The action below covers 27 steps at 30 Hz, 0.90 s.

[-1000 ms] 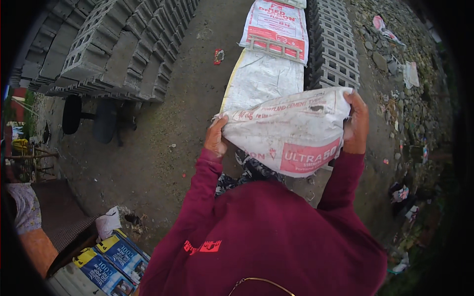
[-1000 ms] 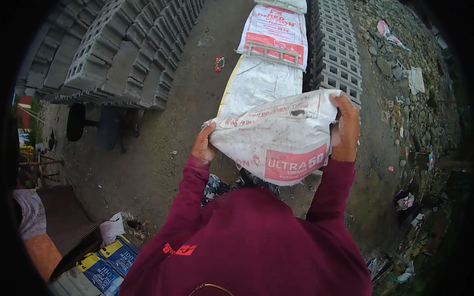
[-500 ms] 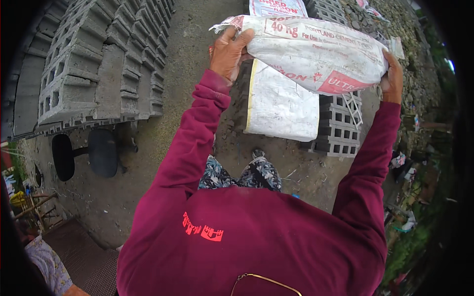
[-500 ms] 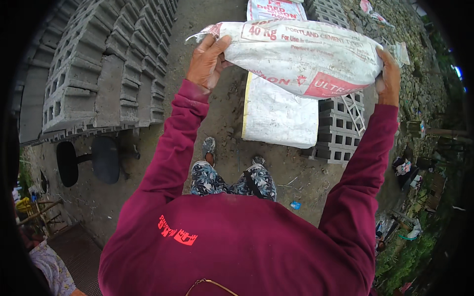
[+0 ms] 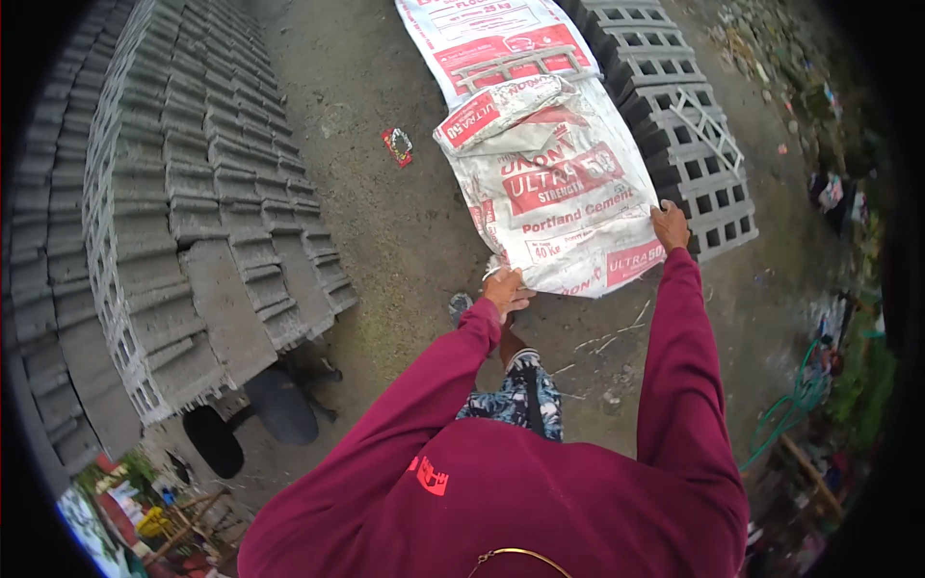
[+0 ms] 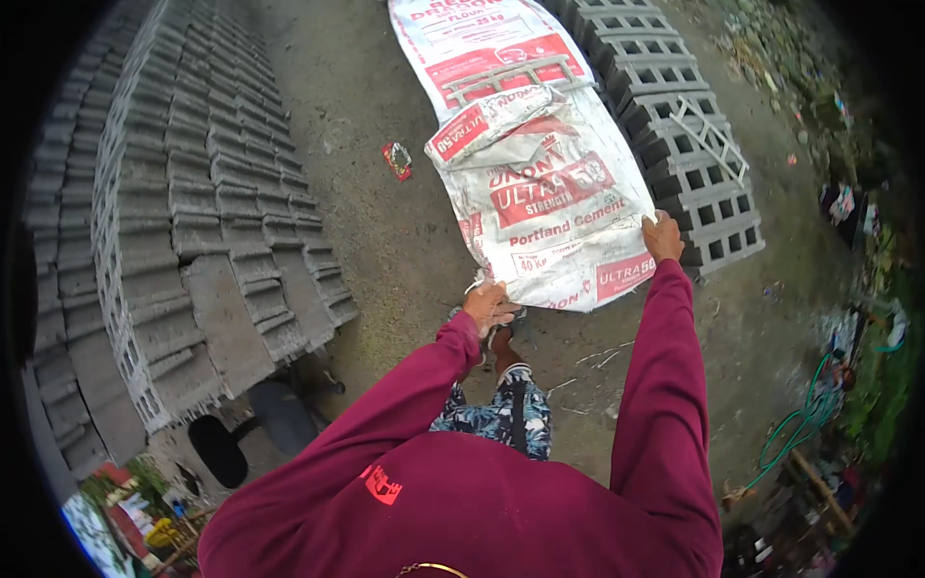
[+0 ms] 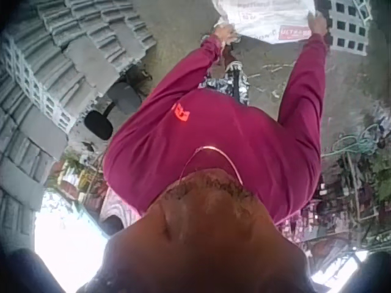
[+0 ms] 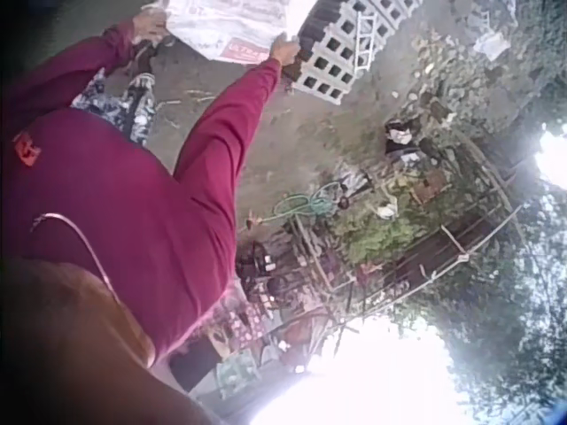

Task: The person picks up empty sacks from a pile of rocks, spreads them across rows of stacked concrete blocks, and places small rectangular concrete frames on top of the sacks.

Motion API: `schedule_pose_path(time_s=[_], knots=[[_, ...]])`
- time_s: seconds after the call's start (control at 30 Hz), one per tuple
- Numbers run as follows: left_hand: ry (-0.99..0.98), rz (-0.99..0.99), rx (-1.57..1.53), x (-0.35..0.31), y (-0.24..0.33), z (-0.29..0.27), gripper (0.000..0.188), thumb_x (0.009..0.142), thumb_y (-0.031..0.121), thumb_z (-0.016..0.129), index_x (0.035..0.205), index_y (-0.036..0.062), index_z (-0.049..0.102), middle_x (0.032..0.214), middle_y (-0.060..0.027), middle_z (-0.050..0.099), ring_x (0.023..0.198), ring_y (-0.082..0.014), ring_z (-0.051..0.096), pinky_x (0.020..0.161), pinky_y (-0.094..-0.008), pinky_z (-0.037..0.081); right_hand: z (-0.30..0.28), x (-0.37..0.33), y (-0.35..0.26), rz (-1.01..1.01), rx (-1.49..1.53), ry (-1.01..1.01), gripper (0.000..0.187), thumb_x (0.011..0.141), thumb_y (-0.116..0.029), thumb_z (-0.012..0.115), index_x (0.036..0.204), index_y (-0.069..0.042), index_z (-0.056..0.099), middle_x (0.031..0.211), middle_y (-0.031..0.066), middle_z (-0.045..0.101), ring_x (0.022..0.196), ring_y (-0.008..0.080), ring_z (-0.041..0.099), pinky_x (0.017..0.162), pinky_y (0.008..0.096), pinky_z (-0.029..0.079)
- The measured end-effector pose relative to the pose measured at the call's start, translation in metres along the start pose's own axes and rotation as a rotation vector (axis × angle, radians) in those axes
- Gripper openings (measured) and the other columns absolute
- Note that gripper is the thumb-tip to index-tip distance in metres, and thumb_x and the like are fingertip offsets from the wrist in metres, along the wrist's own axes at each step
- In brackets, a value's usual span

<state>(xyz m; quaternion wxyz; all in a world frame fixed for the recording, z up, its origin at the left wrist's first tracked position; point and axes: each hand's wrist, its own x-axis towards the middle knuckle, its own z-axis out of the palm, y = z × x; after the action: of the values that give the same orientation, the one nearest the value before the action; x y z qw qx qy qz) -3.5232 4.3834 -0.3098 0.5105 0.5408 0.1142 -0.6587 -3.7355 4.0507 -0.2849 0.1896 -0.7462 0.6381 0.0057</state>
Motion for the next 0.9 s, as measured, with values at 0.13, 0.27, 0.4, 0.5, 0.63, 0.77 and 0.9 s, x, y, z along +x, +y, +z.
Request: schedule_pose_path(time_s=[0.13,0.27,0.4,0.5,0.63,0.77,0.9], knots=[[-0.12,-0.354,0.362,0.03,0.001,0.012,0.039,0.089,0.033,0.055,0.117,0.0071,0.05,0.097,-0.0066,0.064,0.087,-0.0224,0.064,0.068,-0.0338,0.051,0.015,-0.058,0.031,0.095,0.097,0.011,0.044,0.081,-0.035,0.053,0.114,-0.005,0.059,0.112,0.0185,0.058,0.104,0.0347,0.055,0.088,0.0437,0.041],[-0.133,-0.245,0.894,0.057,0.005,-0.018,0.03,0.088,0.031,0.055,0.107,0.0083,0.058,0.081,-0.0034,0.064,0.066,-0.0169,0.062,0.052,-0.0308,0.049,0.086,-0.129,0.082,0.184,0.503,0.122,0.031,0.08,-0.026,0.06,0.097,-0.001,0.064,0.098,0.0188,0.063,0.093,0.0328,0.06,0.082,0.0393,0.046],[0.072,0.15,0.881,0.083,0.078,-0.016,0.024,0.083,0.029,0.056,0.088,0.0073,0.065,0.066,-0.0038,0.062,0.055,-0.0136,0.059,0.045,-0.0299,0.045,0.163,-0.231,0.127,0.533,0.542,0.017,0.023,0.079,-0.021,0.061,0.093,-0.003,0.066,0.081,0.0096,0.066,0.069,0.017,0.063,0.061,0.0329,0.05],[0.384,0.591,1.212,0.124,0.164,-0.035,0.028,0.077,0.025,0.06,0.09,0.0017,0.067,0.08,-0.0174,0.067,0.079,-0.0293,0.066,0.074,-0.0385,0.05,0.175,-0.279,0.079,0.761,0.815,-0.049,0.022,0.079,-0.019,0.06,0.093,-0.004,0.065,0.078,0.0058,0.064,0.063,0.0135,0.061,0.054,0.0321,0.049],[0.539,0.704,1.357,0.185,0.289,-0.022,0.032,0.078,0.027,0.062,0.096,0.0009,0.065,0.091,-0.0207,0.066,0.088,-0.0325,0.064,0.076,-0.0402,0.05,0.154,-0.286,-0.015,0.914,1.003,-0.086,0.027,0.08,-0.017,0.058,0.103,-0.002,0.063,0.084,0.0086,0.066,0.067,0.0156,0.064,0.053,0.0302,0.049],[0.523,0.95,1.403,0.26,0.371,-0.01,0.031,0.075,0.026,0.066,0.095,0.0029,0.062,0.091,-0.0185,0.061,0.087,-0.0337,0.06,0.077,-0.0427,0.048,0.132,-0.247,-0.139,1.064,1.132,-0.038,0.027,0.084,-0.014,0.055,0.106,-0.001,0.06,0.084,0.0085,0.064,0.065,0.014,0.062,0.054,0.0261,0.047],[0.513,0.866,1.772,0.319,0.421,0.012,0.038,0.076,0.029,0.068,0.105,0.0062,0.058,0.106,-0.0165,0.051,0.099,-0.0345,0.053,0.082,-0.0459,0.045,0.146,-0.204,-0.232,1.047,1.291,-0.062,0.025,0.086,-0.013,0.053,0.106,0.001,0.06,0.083,0.0089,0.064,0.063,0.0131,0.061,0.058,0.0245,0.047]])
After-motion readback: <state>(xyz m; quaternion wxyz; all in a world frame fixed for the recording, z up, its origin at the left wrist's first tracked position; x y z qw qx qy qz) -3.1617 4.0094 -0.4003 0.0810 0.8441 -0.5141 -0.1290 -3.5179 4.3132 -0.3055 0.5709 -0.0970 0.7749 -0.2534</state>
